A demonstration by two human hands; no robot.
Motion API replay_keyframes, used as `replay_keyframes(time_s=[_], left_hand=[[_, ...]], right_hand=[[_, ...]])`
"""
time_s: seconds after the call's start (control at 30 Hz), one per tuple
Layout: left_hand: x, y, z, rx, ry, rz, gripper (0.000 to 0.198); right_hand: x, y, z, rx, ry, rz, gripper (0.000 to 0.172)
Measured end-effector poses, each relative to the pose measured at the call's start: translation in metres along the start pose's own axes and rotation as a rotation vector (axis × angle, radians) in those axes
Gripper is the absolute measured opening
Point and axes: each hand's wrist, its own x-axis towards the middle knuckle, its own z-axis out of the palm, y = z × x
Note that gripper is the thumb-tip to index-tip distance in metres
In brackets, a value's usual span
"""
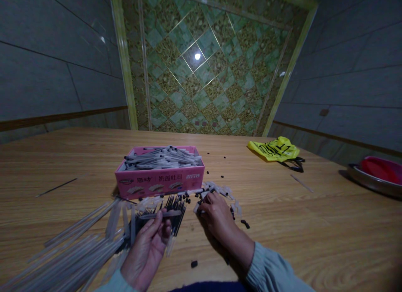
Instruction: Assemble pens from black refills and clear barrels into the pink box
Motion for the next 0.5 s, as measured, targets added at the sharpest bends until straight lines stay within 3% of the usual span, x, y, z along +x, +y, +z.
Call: replay_keyframes(time_s=[0.17, 0.37, 0.5], left_hand=[[0.001, -0.001, -0.002, 0.045, -0.023, 0.027, 0.020], [0.002, -0.005, -0.005, 0.255, -0.064, 0.092, 0.011], [-0.001, -0.006, -0.004, 0.339, -0.100, 0.117, 0.008]], right_hand=[[0.000, -0.006, 0.001, 0.125, 0.030, 0.007, 0.009], [-0.015, -0.037, 0.006, 1.008, 0.107, 0.227, 0.006], [-0.023, -0.047, 0.006, 1.155, 0.160, 0.274, 0.005]])
